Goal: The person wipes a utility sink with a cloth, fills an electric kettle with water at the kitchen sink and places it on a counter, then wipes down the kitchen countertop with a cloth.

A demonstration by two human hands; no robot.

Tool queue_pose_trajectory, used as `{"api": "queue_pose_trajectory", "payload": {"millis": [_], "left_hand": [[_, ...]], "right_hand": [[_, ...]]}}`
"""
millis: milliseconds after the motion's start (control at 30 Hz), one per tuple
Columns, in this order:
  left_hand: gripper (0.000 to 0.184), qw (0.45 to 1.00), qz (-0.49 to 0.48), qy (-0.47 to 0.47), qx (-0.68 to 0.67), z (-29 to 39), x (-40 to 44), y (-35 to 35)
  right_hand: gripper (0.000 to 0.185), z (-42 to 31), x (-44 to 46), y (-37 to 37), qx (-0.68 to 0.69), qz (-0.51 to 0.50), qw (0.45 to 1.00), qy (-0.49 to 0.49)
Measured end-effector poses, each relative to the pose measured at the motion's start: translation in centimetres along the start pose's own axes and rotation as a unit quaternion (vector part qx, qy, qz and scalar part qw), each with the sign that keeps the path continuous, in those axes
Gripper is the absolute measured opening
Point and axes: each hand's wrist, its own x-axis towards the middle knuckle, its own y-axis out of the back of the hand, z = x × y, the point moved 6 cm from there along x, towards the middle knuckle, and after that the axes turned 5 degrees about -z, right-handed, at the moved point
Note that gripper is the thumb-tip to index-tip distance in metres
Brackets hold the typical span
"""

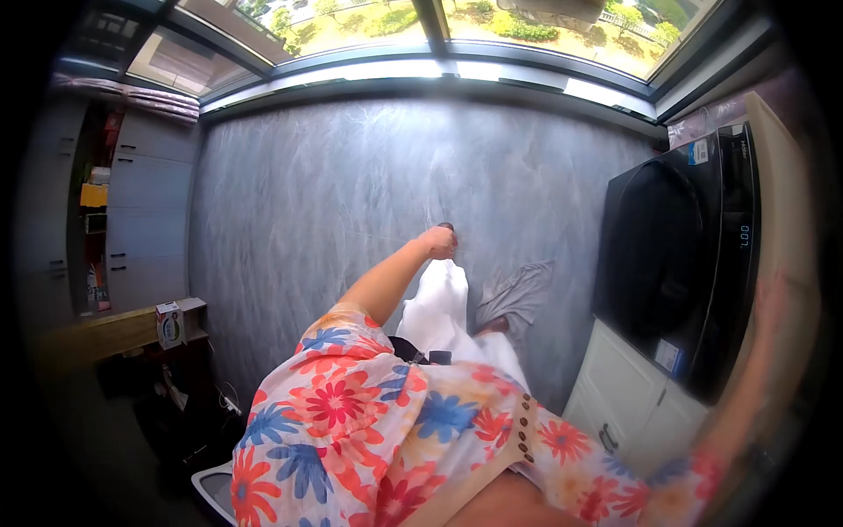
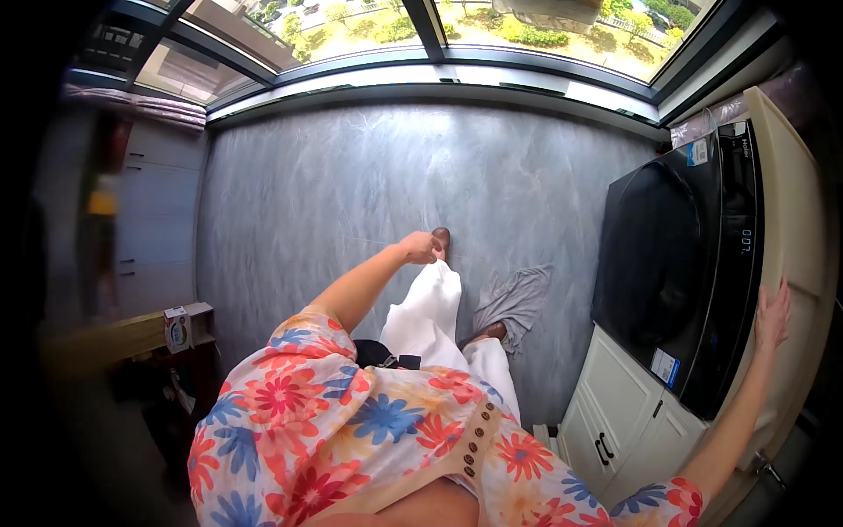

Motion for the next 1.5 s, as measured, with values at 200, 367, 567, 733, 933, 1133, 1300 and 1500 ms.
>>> {"api": "queue_pose_trajectory", "payload": {"millis": [200, 367, 567, 733, 933, 1133, 1300, 1500], "left_hand": [[0.039, 0.999, 0.01, 0.044, -0.013, -2.4, -5.1, -0.9], [0.037, 0.987, 0.093, 0.08, -0.1, -6.8, -8.7, -0.4], [0.036, 0.981, 0.065, 0.149, -0.106, -12.0, -12.4, -0.7], [0.039, 0.979, 0.093, 0.153, -0.094, -12.9, -11.8, 0.9], [0.035, 0.981, 0.098, 0.141, -0.087, -11.6, -8.3, 3.9], [0.033, 0.988, 0.104, 0.094, -0.067, -6.7, -3.9, 5.8], [0.037, 0.994, 0.039, 0.095, -0.045, -3.8, -2.7, 5.1], [0.04, 0.995, -0.025, 0.096, -0.013, -3.4, -1.7, 1.5]], "right_hand": [[0.063, 3.7, -3.4, -2.1, 0.017, -0.002, 1.0, -0.001], [0.067, 5.1, -3.2, -3.8, 0.084, -0.004, 0.996, -0.012], [0.069, 7.0, -1.6, -6.4, 0.148, 0.022, 0.989, 0.018], [0.066, 5.6, -2.4, -5.0, 0.124, 0.011, 0.992, 0.031], [0.062, 3.5, -3.9, -2.0, 0.081, -0.005, 0.996, 0.023], [0.061, 3.0, -4.6, -1.5, 0.059, -0.02, 0.998, -0.002], [0.063, 2.5, -5.2, -1.0, 0.06, -0.041, 0.997, -0.038], [0.065, 4.3, -4.0, -3.0, 0.044, -0.032, 0.999, -0.005]]}}
